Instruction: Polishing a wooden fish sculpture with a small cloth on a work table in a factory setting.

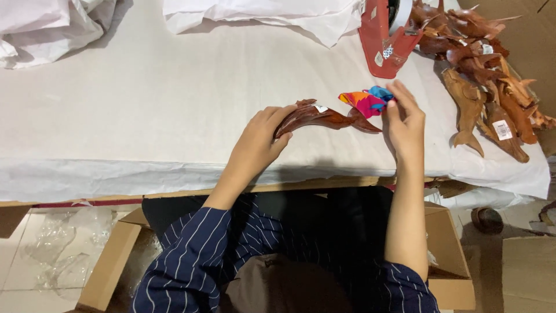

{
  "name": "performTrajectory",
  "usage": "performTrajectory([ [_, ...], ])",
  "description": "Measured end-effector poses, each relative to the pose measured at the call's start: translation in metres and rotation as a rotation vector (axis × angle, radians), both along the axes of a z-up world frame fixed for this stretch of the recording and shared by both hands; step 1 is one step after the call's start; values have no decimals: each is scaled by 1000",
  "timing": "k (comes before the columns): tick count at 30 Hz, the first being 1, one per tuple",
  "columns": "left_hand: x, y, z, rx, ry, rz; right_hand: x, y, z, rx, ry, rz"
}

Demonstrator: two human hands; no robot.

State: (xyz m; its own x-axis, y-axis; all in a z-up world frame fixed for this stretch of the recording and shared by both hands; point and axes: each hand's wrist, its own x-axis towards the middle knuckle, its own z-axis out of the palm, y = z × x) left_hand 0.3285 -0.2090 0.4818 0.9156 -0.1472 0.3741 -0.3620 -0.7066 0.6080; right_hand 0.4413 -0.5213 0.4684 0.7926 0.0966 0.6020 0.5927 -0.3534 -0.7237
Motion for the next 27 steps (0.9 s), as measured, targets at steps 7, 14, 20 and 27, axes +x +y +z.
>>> performTrajectory([
  [7, -1, 1, -3, -20, -20, 9, -4, 4, 3, -290, 68, -56],
  [14, -3, 0, -4, -77, -97, -29, -47, -24, 4, 81, -865, -425],
  [20, -4, -3, -3, -53, -97, -20, -70, -172, -187, -13, -708, -1154],
  [27, -2, -5, -5, 4, -109, 8, -211, -293, -482, -881, 795, -1129],
])
